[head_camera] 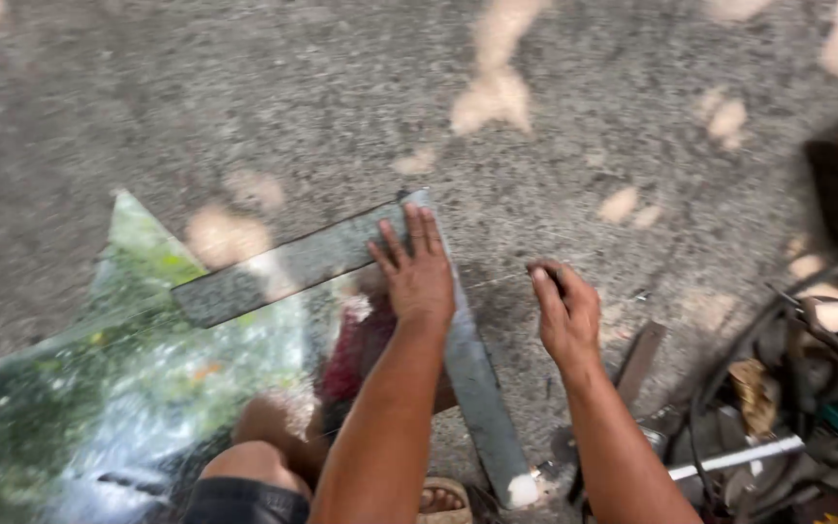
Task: Cutting a metal sheet with shears and measuring it using a tape measure and an L-square
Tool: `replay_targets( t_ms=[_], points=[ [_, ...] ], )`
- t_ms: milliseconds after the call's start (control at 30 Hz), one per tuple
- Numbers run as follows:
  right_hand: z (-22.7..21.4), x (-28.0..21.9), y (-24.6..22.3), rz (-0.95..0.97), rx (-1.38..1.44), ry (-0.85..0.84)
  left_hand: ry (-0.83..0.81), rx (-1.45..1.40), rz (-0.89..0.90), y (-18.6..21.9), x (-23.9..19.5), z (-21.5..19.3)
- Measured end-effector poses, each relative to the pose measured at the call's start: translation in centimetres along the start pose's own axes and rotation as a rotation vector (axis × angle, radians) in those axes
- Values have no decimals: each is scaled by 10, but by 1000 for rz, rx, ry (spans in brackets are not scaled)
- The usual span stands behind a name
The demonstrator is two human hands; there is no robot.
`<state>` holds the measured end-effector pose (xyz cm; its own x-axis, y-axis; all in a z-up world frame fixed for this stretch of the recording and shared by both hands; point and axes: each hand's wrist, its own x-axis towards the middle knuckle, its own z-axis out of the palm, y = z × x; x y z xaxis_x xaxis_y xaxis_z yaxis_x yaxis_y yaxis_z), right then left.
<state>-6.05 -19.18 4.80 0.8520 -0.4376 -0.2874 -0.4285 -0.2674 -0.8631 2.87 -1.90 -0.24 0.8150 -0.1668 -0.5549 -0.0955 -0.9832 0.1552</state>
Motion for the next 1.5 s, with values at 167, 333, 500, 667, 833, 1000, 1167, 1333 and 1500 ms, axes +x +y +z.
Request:
replay_targets(
  t_ms=[167, 333, 500, 667, 833, 1000, 1167, 1333, 1500],
  points=[
    [25, 47, 7, 220, 437, 1, -126, -33, -8, -2, 5, -5],
    [25, 48, 15, 189, 432, 0, -149, -45, -22, -1, 5, -7],
    [21, 51, 2, -117, -334, -57, -175, -12, -20, -2, 8, -5],
    [62, 71, -25, -185, -296, -176, -161, -32, -11, -7, 14, 12],
    [100, 97, -25, -357, -218, -183, -135, -32, -16, -7, 13, 10],
    [104, 96, -38, -238, -326, -219, -142, -5, -20, -5, 12, 8],
    [104, 93, -45, -192, -371, -233, -148, -4, -17, -5, 10, 3],
    [104, 92, -41, -159, -345, -223, -142, -7, -10, -5, 7, 1],
    [103, 96, -37, -189, -363, -234, -156, -7, -4, -6, 8, 0]
  ],
)
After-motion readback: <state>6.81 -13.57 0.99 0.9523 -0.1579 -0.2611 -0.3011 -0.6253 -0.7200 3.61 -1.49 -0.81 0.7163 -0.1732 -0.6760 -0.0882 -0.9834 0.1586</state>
